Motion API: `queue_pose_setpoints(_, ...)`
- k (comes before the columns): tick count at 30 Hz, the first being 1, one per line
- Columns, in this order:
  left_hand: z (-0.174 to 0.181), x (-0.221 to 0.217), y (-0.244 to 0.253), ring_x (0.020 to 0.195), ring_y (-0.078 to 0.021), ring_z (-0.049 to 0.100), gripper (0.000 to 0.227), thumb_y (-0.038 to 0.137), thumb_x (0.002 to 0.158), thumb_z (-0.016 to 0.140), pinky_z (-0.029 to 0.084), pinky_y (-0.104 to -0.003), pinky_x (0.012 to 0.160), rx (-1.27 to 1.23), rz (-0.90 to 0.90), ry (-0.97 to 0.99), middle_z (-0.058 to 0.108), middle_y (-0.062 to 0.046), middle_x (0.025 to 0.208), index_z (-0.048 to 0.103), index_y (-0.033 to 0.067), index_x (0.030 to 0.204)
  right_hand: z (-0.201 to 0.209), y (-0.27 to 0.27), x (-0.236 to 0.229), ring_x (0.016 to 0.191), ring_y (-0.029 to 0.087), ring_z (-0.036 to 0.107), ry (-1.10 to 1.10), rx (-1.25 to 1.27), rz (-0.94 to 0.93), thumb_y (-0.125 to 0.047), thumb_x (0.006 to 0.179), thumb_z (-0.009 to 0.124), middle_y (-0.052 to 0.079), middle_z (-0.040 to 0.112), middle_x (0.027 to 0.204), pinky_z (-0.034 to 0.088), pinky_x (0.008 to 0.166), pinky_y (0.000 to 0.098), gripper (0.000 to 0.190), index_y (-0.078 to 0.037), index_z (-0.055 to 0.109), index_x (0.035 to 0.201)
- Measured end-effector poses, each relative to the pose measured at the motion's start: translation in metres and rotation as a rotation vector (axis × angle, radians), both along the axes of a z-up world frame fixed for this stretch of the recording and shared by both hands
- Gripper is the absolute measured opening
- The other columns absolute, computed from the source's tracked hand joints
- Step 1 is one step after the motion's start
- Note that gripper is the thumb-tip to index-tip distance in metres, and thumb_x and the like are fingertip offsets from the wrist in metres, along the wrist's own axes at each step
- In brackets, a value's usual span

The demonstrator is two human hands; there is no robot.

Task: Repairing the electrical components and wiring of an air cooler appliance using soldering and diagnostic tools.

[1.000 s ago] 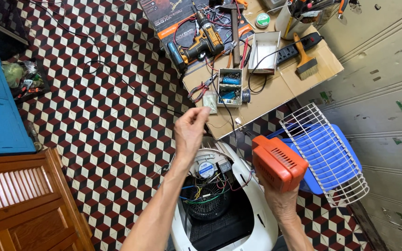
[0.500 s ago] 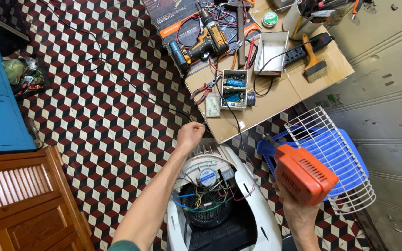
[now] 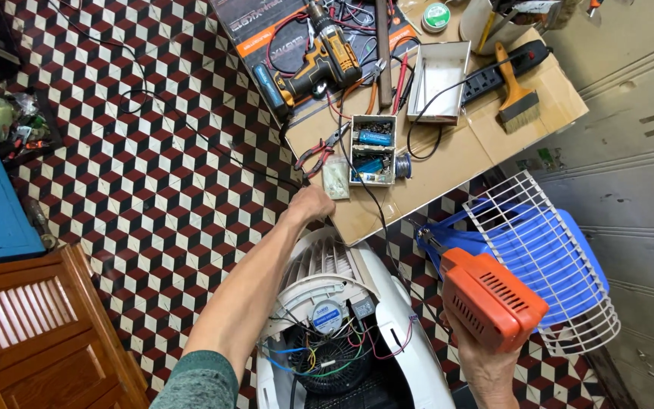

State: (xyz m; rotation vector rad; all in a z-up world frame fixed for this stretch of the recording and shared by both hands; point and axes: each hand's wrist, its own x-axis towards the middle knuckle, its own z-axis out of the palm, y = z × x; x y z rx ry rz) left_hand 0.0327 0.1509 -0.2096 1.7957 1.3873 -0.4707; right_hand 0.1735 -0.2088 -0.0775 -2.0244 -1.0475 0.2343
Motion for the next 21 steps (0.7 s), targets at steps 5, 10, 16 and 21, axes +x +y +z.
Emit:
queue_pose_setpoints(5, -0.081, -0.002, 0.016, 0.085, -0.0249, 0.073, 0.028, 0.009, 0.096, 0.055, 0.058, -0.037, 0.073, 0.283, -0.422, -0.105, 0.078, -0.018, 0.097, 0.079, 0.0065, 0.109, -0.019, -0.005, 0.002, 0.097, 0.025, 0.07, -0.033, -0.118, -0.015, -0.015, 0.074, 0.084, 0.012, 0.064, 0.119, 0.061, 0.084, 0.0377, 0.059, -0.006, 0.059, 0.127)
queue_pose_setpoints(10, -0.016, 0.026, 0.035, 0.063, -0.0261, 0.052, 0.047, 0.023, 0.105, 0.052, 0.049, -0.034, 0.054, -0.008, 0.034, -0.354, 0.059, -0.007, 0.136, 0.048, 0.0151, 0.151, -0.023, 0.006, 0.001, 0.096, 0.022, 0.073, 0.187, -0.111, -0.039, -0.012, 0.079, 0.081, 0.01, 0.069, 0.116, 0.064, 0.085, 0.0363, 0.051, -0.008, 0.062, 0.125)
queue_pose_setpoints(16, -0.036, 0.011, 0.05, 0.074, -0.0076, 0.07, 0.06, 0.007, 0.09, 0.052, 0.059, -0.023, 0.069, -0.066, -0.017, -0.528, 0.08, -0.007, 0.1, 0.047, 0.0068, 0.149, -0.007, 0.02, -0.005, 0.097, 0.024, 0.073, 0.137, 0.01, 0.045, -0.01, 0.077, 0.083, 0.011, 0.071, 0.113, 0.061, 0.085, 0.0374, 0.05, -0.004, 0.062, 0.121)
queue_pose_setpoints(21, 0.019, -0.043, 0.01, 0.069, -0.0087, 0.065, 0.035, 0.02, 0.103, 0.055, 0.057, -0.025, 0.063, -0.06, 0.551, -0.731, 0.075, -0.005, 0.097, 0.069, -0.0011, 0.128, -0.005, 0.015, -0.005, 0.099, 0.023, 0.07, 0.144, -0.074, 0.046, -0.011, 0.078, 0.083, 0.012, 0.065, 0.117, 0.06, 0.086, 0.0358, 0.053, -0.005, 0.059, 0.126)
